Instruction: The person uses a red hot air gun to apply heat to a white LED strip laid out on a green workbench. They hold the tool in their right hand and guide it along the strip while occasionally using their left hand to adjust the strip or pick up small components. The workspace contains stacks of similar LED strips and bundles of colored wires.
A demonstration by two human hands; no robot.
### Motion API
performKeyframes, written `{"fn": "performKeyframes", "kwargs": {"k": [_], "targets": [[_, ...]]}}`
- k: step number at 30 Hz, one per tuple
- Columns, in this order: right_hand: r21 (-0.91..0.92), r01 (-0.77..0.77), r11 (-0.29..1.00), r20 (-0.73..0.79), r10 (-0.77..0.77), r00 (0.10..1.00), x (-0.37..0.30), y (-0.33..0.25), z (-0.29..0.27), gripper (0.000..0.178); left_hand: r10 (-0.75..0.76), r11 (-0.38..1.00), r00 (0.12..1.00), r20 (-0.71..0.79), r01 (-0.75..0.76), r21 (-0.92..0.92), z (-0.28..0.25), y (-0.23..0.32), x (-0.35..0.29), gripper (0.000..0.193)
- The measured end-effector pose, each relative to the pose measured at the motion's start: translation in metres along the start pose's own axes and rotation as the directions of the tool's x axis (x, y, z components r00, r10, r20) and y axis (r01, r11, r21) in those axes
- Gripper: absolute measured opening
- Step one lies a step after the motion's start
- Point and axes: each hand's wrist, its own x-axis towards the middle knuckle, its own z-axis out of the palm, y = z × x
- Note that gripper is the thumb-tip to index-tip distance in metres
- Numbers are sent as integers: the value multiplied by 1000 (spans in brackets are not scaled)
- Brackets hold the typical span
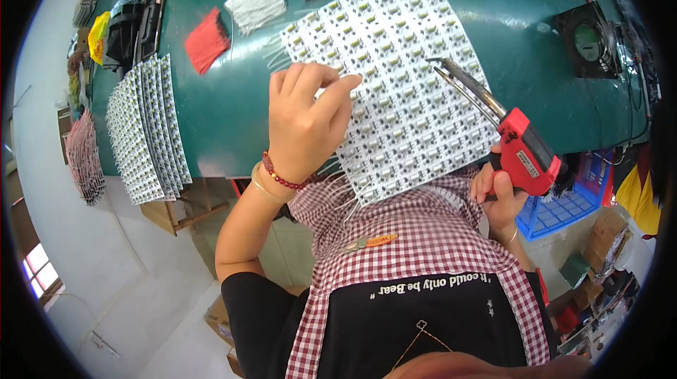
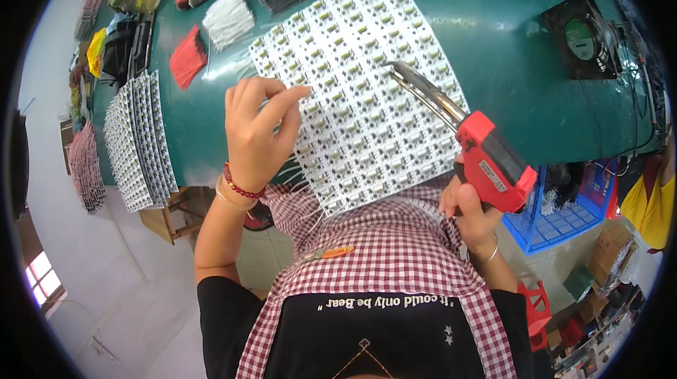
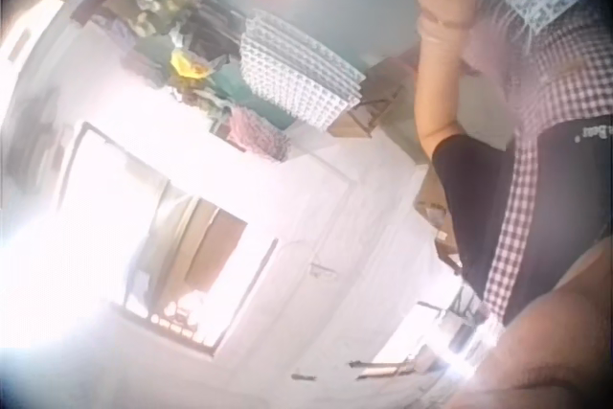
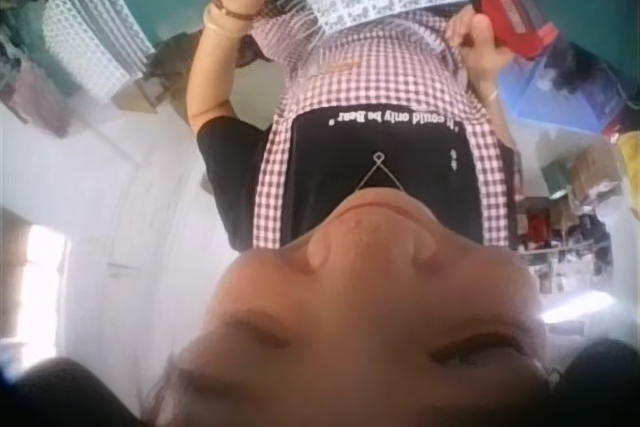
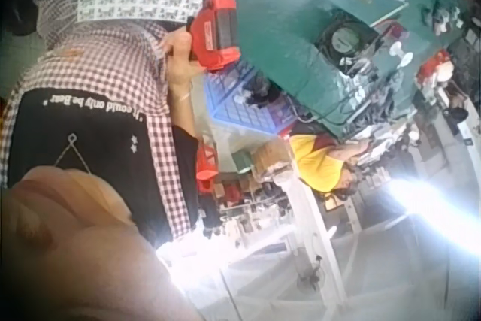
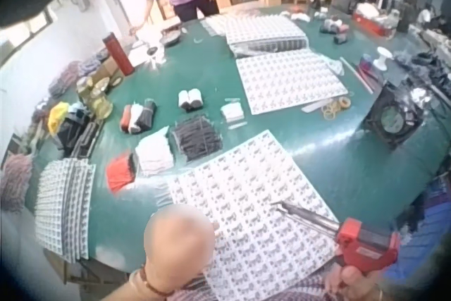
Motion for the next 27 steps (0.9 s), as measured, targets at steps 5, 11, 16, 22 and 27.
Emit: {"fn": "performKeyframes", "kwargs": {"k": [5, 11, 16, 22, 27], "targets": [[115, 54, 992, -109, -42, 993, 14, -17, 6, 41, 75, 997, 994, -74, -73, 19, 54, -54, 99, 13], [78, 161, 984, -129, -150, 980, 6, -27, -5, 42, -107, 961, 994, 0, 104, 258, 124, -103, 175, 23], [32, 181, 983, -220, -170, 960, 4, -25, -16, 41, -172, 950, 985, 23, 160, 268, 126, -96, 183, 29], [107, 159, 981, -162, -140, 977, 16, -33, -16, 41, -33, 972, 995, 94, 11, 233, 145, -145, 204, 32], [86, 176, 981, -181, -159, 971, 15, -34, -11, 41, -2, 943, 965, 264, -86, 320, 138, -123, 193, 38]]}}
